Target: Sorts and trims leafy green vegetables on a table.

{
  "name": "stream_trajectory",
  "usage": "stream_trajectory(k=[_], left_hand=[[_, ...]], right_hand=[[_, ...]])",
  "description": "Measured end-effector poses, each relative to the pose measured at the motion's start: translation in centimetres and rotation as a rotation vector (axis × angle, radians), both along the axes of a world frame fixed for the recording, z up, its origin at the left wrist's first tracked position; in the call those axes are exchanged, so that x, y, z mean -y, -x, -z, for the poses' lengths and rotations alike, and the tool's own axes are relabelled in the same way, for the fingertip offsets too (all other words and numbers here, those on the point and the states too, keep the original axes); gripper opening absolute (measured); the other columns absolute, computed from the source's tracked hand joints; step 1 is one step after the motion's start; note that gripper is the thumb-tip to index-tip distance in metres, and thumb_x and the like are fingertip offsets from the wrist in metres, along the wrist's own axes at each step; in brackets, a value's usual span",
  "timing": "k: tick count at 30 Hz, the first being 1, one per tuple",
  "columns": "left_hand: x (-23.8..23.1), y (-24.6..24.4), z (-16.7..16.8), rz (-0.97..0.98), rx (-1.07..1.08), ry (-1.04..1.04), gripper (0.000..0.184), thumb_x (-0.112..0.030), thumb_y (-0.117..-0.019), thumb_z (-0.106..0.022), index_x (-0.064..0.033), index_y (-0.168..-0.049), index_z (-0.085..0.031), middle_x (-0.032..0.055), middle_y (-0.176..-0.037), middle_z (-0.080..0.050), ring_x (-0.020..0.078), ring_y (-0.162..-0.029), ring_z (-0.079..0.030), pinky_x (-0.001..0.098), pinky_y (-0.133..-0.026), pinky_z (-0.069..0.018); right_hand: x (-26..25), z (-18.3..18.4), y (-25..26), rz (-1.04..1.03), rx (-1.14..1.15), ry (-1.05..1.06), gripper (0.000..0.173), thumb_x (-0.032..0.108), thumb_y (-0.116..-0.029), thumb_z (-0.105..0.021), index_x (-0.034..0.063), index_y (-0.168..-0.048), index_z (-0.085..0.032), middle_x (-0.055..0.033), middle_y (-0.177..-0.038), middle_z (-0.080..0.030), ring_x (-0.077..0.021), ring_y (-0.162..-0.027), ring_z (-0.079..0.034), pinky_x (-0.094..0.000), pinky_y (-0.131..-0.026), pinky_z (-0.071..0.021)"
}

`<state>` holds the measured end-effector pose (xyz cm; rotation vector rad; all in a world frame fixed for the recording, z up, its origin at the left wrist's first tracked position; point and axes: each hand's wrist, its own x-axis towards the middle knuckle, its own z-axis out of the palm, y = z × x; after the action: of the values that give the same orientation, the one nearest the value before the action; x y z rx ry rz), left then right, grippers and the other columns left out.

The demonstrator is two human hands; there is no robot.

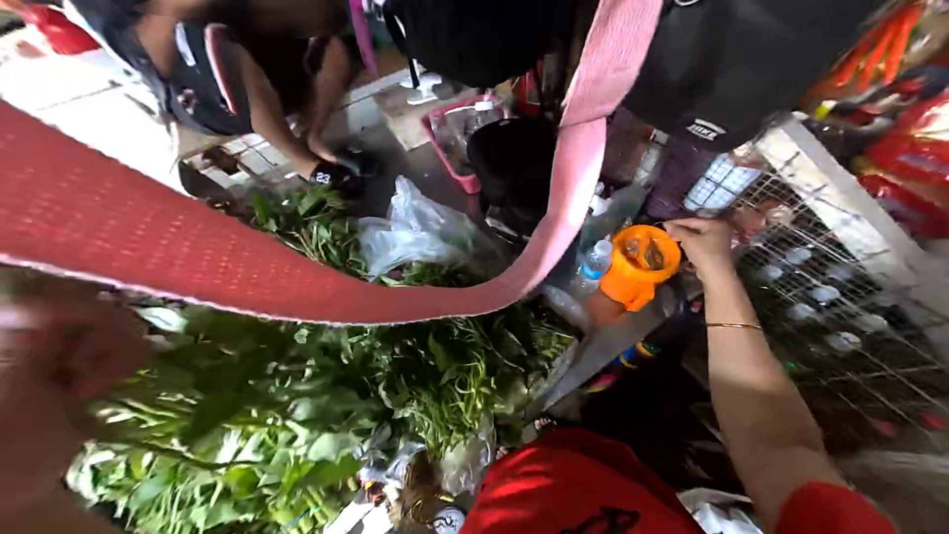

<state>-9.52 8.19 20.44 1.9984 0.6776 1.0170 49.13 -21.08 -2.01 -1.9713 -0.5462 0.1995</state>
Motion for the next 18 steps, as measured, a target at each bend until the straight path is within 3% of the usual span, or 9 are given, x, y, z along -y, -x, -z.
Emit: stream_trajectory(k=[2, 5, 6, 8, 10, 12, 14, 16, 18], left_hand=[[4.3, -4.0, 0.9, -0.098, -0.344, -0.207, 0.037, -0.037, -0.0999, -0.057, -0.0017, -0.111, -0.061, 0.0000, -0.082, -0.060, 0.0002, -0.067, -0.057, 0.0220, -0.062, -0.0520], [8.1, -9.7, 4.2, -0.015, -0.600, -0.208, 0.032, -0.025, -0.0998, -0.066, 0.0039, -0.113, -0.066, 0.0154, -0.088, -0.068, 0.0229, -0.077, -0.067, 0.0473, -0.073, -0.0564], [8.6, -10.8, 5.6, 0.027, -0.643, -0.162, 0.031, -0.026, -0.1014, -0.064, 0.0024, -0.114, -0.067, 0.0150, -0.088, -0.068, 0.0241, -0.076, -0.067, 0.0468, -0.073, -0.0564], [8.8, -12.1, 8.0, 0.089, -0.677, -0.056, 0.039, -0.031, -0.1043, -0.059, 0.0020, -0.123, -0.064, 0.0157, -0.092, -0.069, 0.0254, -0.081, -0.068, 0.0456, -0.079, -0.0568], [8.9, -12.4, 9.5, 0.086, -0.649, -0.005, 0.042, -0.032, -0.1047, -0.058, 0.0042, -0.125, -0.063, 0.0191, -0.094, -0.070, 0.0294, -0.084, -0.069, 0.0485, -0.082, -0.0568], [9.2, -12.3, 10.0, 0.073, -0.609, 0.008, 0.040, -0.031, -0.1047, -0.057, 0.0048, -0.121, -0.063, 0.0184, -0.089, -0.068, 0.0286, -0.079, -0.067, 0.0473, -0.078, -0.0559], [9.5, -11.9, 10.0, 0.077, -0.594, -0.002, 0.039, -0.030, -0.1050, -0.057, 0.0055, -0.120, -0.063, 0.0183, -0.087, -0.067, 0.0285, -0.077, -0.066, 0.0466, -0.076, -0.0559], [9.8, -11.4, 9.7, 0.081, -0.587, -0.024, 0.040, -0.030, -0.1052, -0.056, 0.0063, -0.120, -0.062, 0.0189, -0.087, -0.066, 0.0291, -0.077, -0.066, 0.0467, -0.076, -0.0556], [10.1, -10.9, 9.5, 0.081, -0.575, -0.045, 0.040, -0.030, -0.1054, -0.056, 0.0068, -0.119, -0.062, 0.0196, -0.087, -0.066, 0.0296, -0.077, -0.066, 0.0470, -0.076, -0.0557]], right_hand=[[0.2, -0.3, 0.0, 0.001, -0.023, -0.084, 0.030, 0.022, -0.1019, -0.064, -0.0012, -0.120, -0.069, -0.0192, -0.111, -0.070, -0.0259, -0.097, -0.068, -0.0453, -0.093, -0.0539], [0.1, -2.3, 1.6, -0.026, -0.109, -0.307, 0.031, 0.014, -0.1008, -0.062, 0.0004, -0.129, -0.062, -0.0123, -0.117, -0.066, -0.0155, -0.090, -0.069, -0.0346, -0.086, -0.0594], [-0.5, -3.2, 3.1, -0.069, -0.179, -0.399, 0.030, 0.010, -0.1008, -0.059, 0.0011, -0.129, -0.061, -0.0093, -0.117, -0.066, -0.0152, -0.089, -0.070, -0.0347, -0.085, -0.0608], [-2.8, -4.3, 7.6, -0.228, -0.380, -0.574, 0.019, 0.006, -0.1029, -0.047, 0.0059, -0.116, -0.062, -0.0005, -0.099, -0.071, -0.0140, -0.083, -0.072, -0.0335, -0.081, -0.0627], [-5.1, -4.6, 12.9, -0.471, -0.587, -0.628, 0.028, 0.004, -0.1018, -0.038, 0.0106, -0.110, -0.064, 0.0004, -0.100, -0.076, -0.0131, -0.086, -0.074, -0.0288, -0.074, -0.0627], [-7.7, -4.6, 18.0, -0.656, -0.614, -0.586, 0.028, -0.001, -0.0939, -0.045, 0.0133, -0.112, -0.061, 0.0035, -0.106, -0.075, -0.0063, -0.079, -0.071, -0.0214, -0.062, -0.0587], [-10.4, -4.5, 21.7, -0.773, -0.628, -0.612, 0.026, 0.002, -0.0906, -0.059, 0.0099, -0.115, -0.060, -0.0016, -0.115, -0.074, -0.0073, -0.077, -0.070, -0.0205, -0.056, -0.0549], [-13.1, -5.3, 23.9, -0.906, -0.666, -0.622, 0.025, 0.017, -0.0909, -0.069, 0.0117, -0.114, -0.061, -0.0040, -0.125, -0.071, -0.0126, -0.094, -0.073, -0.0238, -0.060, -0.0582], [-15.5, -6.2, 25.3, -1.067, -0.662, -0.595, 0.045, 0.038, -0.0874, -0.075, 0.0112, -0.120, -0.060, -0.0054, -0.129, -0.068, -0.0150, -0.101, -0.071, -0.0260, -0.063, -0.0586]])
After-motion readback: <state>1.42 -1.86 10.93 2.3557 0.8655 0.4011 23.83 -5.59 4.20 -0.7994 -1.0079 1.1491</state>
